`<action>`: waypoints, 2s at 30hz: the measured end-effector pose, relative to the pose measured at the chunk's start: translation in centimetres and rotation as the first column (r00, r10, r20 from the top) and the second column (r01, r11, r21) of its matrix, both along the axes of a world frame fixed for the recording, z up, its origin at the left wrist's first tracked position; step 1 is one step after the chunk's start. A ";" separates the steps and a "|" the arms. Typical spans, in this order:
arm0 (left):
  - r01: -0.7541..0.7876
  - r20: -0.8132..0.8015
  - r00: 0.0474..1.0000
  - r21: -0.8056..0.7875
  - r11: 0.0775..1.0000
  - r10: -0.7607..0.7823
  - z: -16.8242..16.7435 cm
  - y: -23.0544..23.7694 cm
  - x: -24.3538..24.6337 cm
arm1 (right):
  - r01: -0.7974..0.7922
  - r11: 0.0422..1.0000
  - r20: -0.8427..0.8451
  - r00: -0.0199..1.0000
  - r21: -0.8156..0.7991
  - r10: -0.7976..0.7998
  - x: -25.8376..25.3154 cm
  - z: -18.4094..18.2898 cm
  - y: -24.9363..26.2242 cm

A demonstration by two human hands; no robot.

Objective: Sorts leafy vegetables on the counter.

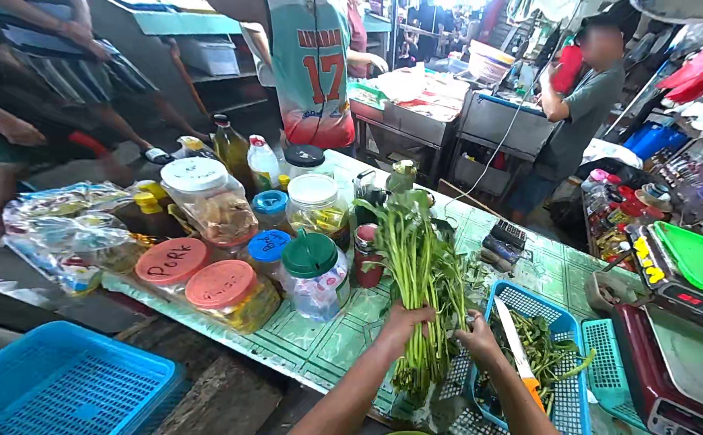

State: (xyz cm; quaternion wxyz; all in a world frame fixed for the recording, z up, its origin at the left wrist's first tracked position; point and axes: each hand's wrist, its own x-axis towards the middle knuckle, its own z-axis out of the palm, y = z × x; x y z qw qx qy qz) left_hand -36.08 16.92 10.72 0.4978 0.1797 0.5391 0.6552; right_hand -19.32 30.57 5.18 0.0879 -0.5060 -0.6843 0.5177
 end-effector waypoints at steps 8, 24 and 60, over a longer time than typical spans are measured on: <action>0.001 0.275 0.960 -0.222 0.975 0.062 -9.4 4.1 4.6 | 0.151 0.955 -0.265 0.961 0.257 -0.081 5.2 7.6 -1.2; 0.156 0.443 0.873 0.143 0.977 -0.204 -7.1 0.7 7.9 | 0.104 0.905 -0.492 0.862 0.413 0.125 3.9 6.8 -5.2; -0.015 0.558 0.830 0.028 0.999 -0.003 -6.3 0.3 5.5 | 0.184 0.926 -0.477 0.879 0.330 -0.004 3.9 6.0 -3.1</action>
